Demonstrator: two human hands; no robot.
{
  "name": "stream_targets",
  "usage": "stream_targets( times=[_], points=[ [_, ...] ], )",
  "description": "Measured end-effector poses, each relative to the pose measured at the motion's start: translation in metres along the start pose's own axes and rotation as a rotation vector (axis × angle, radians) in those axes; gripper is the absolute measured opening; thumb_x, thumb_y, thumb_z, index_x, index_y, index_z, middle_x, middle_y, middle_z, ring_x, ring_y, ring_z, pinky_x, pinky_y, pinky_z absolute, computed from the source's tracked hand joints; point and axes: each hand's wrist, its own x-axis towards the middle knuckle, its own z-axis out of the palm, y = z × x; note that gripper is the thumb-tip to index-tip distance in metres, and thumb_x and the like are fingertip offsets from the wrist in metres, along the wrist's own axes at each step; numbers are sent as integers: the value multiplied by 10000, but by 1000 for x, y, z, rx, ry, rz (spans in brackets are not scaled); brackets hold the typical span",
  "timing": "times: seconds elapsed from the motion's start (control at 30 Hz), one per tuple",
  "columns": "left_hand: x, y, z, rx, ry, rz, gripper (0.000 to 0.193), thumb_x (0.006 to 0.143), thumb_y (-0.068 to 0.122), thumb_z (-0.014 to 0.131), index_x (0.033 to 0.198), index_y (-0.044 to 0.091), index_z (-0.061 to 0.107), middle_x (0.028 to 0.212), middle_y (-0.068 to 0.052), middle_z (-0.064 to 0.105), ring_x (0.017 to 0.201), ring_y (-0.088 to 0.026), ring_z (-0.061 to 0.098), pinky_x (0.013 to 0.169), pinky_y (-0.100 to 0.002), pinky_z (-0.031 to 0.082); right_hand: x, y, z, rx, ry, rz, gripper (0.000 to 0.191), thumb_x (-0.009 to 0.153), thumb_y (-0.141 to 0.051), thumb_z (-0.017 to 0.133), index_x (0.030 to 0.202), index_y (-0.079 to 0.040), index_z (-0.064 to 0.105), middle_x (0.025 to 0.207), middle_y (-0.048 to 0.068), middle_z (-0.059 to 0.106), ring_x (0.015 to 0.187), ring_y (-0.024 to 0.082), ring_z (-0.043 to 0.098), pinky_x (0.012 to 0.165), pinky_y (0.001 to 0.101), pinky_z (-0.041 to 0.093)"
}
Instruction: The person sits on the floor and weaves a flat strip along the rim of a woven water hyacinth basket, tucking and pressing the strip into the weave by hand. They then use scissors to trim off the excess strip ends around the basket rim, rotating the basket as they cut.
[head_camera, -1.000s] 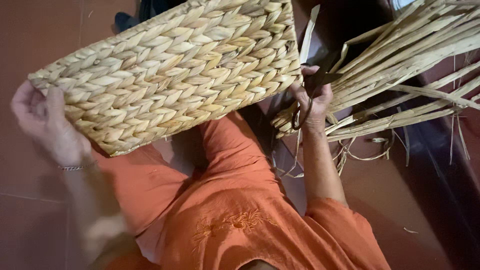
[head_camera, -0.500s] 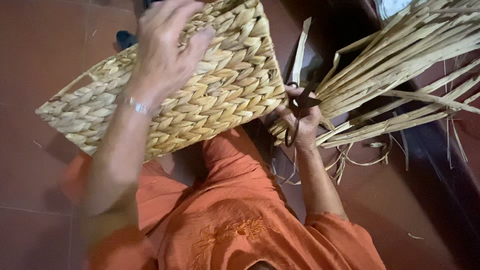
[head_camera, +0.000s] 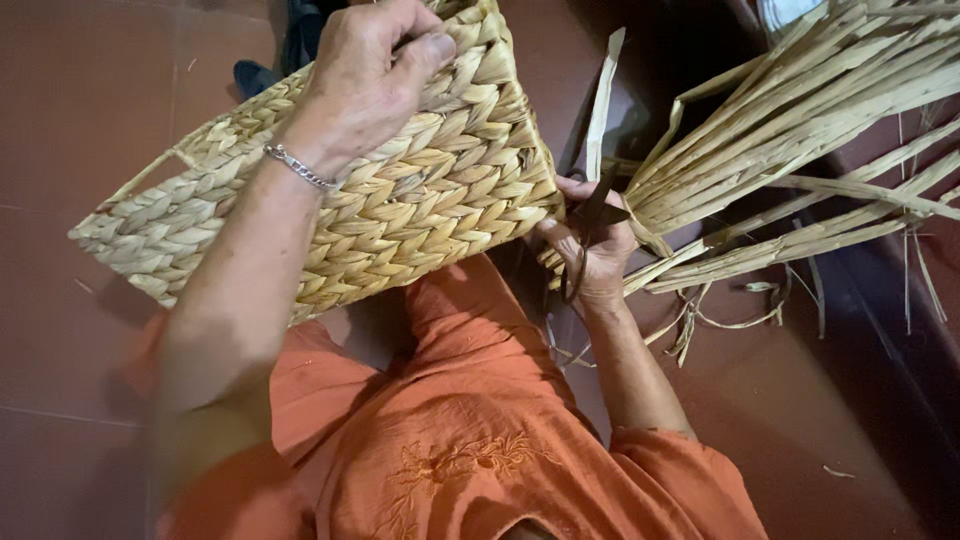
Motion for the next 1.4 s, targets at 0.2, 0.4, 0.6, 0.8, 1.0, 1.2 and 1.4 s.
stream_targets(
  times=[0.2,0.4,0.6,0.8,1.0,1.2,1.4],
  points=[
    [8,7,-4,-135,-69,-196,189,1058,164,708,943,13,708,758,0,670,625,-96,594,564,-307,474,2,-7,6,-20,7,20,420,936,108,712,1313,-7,567,1156,135,703,948,200,713,845,336,616],
    [10,21,-16,-206,-183,-214,217,1065,236,673,1001,36,726,743,73,593,633,-32,497,549,-230,428,1,-8,10,3,10,33,408,940,66,731,1305,-16,568,1178,122,701,975,191,720,866,337,628],
    [15,15,-5,-178,-170,-292,306,1081,266,667,863,50,657,662,96,509,574,-27,434,515,-236,369,1,-11,8,-39,-1,60,408,947,43,747,1311,-17,575,1136,128,710,935,197,731,838,339,636],
    [14,8,-5,-276,-176,-308,373,1073,242,702,773,49,594,645,86,437,573,-44,358,509,-257,293,-1,-11,9,-57,-10,47,417,943,60,747,1317,-15,580,1120,112,699,931,193,730,832,328,627],
    [8,22,-32,-432,-265,-331,117,949,159,695,1031,100,753,775,104,669,656,22,573,586,-172,470,0,-7,9,-56,6,46,429,931,59,758,1316,-15,583,1092,93,697,924,184,727,850,328,625],
    [3,19,-24,-461,-211,-321,169,868,30,714,1030,12,756,861,44,647,716,-11,525,621,-180,426,-2,-10,6,-65,-20,29,448,938,38,777,1341,-10,586,1067,87,697,930,177,718,869,324,610],
    [-1,17,-19,-242,-80,-121,297,858,35,760,1134,58,652,1021,27,688,884,-55,690,781,-211,609,-5,-14,12,23,-6,68,453,931,-55,788,1337,-25,590,1085,90,726,920,169,736,851,313,618]
  ],
)
